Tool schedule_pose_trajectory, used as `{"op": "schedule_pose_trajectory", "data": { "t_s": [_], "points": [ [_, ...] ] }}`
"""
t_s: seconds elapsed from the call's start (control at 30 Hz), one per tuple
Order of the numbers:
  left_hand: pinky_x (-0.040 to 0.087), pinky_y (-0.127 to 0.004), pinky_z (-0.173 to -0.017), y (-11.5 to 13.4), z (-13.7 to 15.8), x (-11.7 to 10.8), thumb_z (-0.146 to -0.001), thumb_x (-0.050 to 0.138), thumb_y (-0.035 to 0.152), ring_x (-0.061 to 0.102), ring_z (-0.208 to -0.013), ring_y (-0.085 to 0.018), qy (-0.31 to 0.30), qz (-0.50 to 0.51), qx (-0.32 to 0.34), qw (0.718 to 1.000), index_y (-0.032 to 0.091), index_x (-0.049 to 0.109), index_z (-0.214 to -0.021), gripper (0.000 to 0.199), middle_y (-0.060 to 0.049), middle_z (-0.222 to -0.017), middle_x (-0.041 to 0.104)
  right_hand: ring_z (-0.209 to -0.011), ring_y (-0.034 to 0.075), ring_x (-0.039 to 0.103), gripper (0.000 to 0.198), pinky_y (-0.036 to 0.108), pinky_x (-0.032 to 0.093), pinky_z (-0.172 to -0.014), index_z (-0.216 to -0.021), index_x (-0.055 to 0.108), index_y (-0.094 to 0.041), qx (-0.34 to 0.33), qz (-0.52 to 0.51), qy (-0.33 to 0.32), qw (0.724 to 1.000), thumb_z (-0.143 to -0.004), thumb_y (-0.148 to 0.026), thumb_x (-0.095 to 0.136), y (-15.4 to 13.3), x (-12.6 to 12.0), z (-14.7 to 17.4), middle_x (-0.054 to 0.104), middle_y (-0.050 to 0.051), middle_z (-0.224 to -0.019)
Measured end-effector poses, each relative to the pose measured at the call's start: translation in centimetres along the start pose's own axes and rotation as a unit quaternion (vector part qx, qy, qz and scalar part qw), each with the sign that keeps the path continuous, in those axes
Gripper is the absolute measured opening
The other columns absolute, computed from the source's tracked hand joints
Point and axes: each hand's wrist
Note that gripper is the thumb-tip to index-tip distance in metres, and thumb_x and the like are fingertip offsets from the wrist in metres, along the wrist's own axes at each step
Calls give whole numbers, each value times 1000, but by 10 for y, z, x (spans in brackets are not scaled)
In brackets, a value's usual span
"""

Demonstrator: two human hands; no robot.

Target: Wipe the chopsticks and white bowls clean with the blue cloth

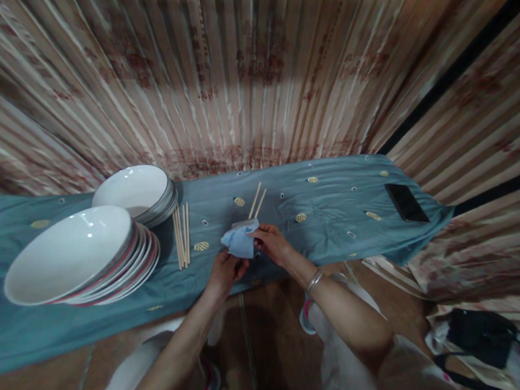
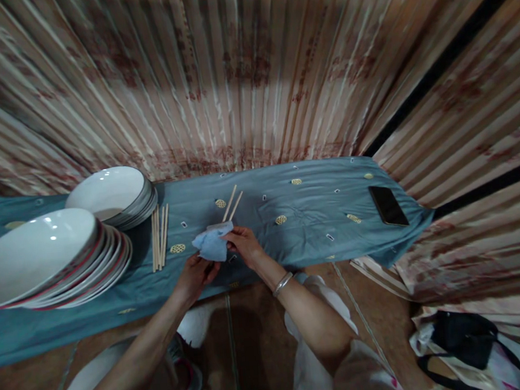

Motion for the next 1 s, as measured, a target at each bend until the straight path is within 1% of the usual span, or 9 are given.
{"op": "schedule_pose_trajectory", "data": {
  "t_s": [0.2,0.33,0.43,0.5,0.57,0.67,0.77,0.9,1.0],
  "points": [
    [22,-20,-34,2,0,0,-55,74,49,41,-34,-6,-1,8,-17,1000,16,57,-65,38,-1,-52,61,-43,4,42,29,19,32,-45,-61,68,-17,-8,11,-21,1000,-43,-30,86,-4,-4,0,56,-8,-46],
    [26,-21,-35,4,-5,-11,-54,75,50,43,-34,-8,-4,-19,-16,1000,15,61,-65,39,0,-45,58,-42,4,42,30,19,32,-45,-61,67,-17,-8,20,-21,1000,-42,-30,86,-13,-10,1,56,-8,-47],
    [27,-20,-36,11,-9,-19,-50,81,47,43,-35,-7,55,-2,6,998,15,66,-70,41,4,-45,56,-42,4,42,33,18,31,-45,-59,66,-17,8,48,-44,998,-40,-32,88,-19,-14,4,55,-9,-45],
    [29,-19,-39,16,-10,-23,-48,84,46,46,-40,-6,99,25,26,994,15,69,-74,43,3,-54,62,-43,3,43,34,18,31,-46,-59,66,-16,31,80,-81,993,-39,-33,89,-20,-15,8,55,-8,-47],
    [32,-19,-42,20,-10,-23,-47,86,45,49,-46,-6,114,47,32,992,15,72,-76,44,1,-64,67,-45,3,44,36,19,32,-47,-59,65,-16,59,114,-126,984,-40,-35,89,-19,-14,13,56,-8,-49],
    [36,-21,-48,23,-9,-22,-46,88,44,50,-51,-7,100,68,21,992,14,74,-74,44,-1,-66,67,-47,3,44,38,19,33,-49,-59,64,-15,94,158,-181,966,-42,-39,89,-13,-11,19,55,-8,-51],
    [33,-21,-47,24,-7,-20,-48,87,44,45,-47,-6,72,62,17,995,12,74,-69,40,0,-55,60,-47,3,42,39,19,32,-49,-59,64,-15,111,191,-216,951,-46,-43,88,-6,-8,23,54,-8,-51],
    [25,-22,-42,26,-5,-21,-52,85,44,36,-42,-5,47,40,7,998,12,72,-63,36,4,-45,47,-46,4,42,40,19,31,-48,-60,64,-15,125,208,-238,940,-48,-46,86,0,-5,24,52,-8,-50],
    [22,-22,-42,25,-5,-22,-51,85,44,34,-41,-4,43,28,-2,999,12,73,-62,36,5,-43,44,-46,4,42,38,20,30,-47,-58,64,-15,121,204,-239,942,-49,-46,85,3,-4,25,52,-8,-49]
  ]
}}
Point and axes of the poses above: each hand's wrist, its own z-axis away from the middle knuckle, its own x-axis out of the palm, y = z × x
